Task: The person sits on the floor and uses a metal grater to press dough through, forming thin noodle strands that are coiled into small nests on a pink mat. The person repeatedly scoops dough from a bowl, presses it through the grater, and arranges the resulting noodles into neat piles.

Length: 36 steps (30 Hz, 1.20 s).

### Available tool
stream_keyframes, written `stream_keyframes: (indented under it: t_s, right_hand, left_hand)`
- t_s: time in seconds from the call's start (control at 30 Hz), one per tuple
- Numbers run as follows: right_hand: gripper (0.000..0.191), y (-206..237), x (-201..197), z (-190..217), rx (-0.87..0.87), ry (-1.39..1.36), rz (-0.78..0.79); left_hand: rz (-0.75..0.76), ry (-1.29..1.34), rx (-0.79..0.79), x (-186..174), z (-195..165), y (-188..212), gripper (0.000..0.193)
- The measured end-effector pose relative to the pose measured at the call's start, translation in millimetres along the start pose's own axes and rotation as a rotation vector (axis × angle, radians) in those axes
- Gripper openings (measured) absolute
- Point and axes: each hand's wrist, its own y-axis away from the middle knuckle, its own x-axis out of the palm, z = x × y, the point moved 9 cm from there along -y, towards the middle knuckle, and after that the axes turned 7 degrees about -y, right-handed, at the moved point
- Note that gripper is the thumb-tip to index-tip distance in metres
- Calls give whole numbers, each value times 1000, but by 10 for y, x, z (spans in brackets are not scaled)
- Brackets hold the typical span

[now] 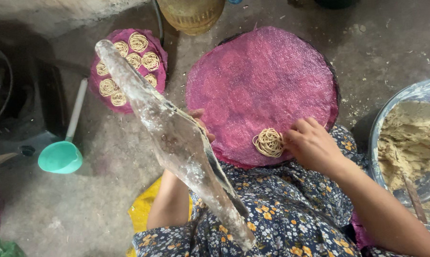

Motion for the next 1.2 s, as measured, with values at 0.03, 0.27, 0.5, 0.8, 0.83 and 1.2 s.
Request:
stream_keyframes:
  t_s: [0.03, 0.27, 0.5, 0.8, 0.83, 1.2]
  right_hand:
    - [21, -7, -1, 4, -9, -41, -6]
    - [30, -231, 34, 120, -93, -44, -89]
    - [25, -196, 205, 193, -148, -18, -69]
    - [15, -48, 293, 243, -117, -91, 115]
    - [25, -50, 231, 275, -144, -65, 40]
    - [19, 192, -91, -66, 0, -165, -143]
  left_hand:
    - [7, 2, -2, 11, 2, -3, 48]
    - [41, -7, -8, 60, -14, 0, 47]
    - [64, -23, -17, 82, 4, 2, 46]
    - [100, -24, -18, 176, 17, 29, 46]
    - [103, -24, -18, 181, 19, 30, 46]
    - [109, -23, -28, 144, 21, 74, 45]
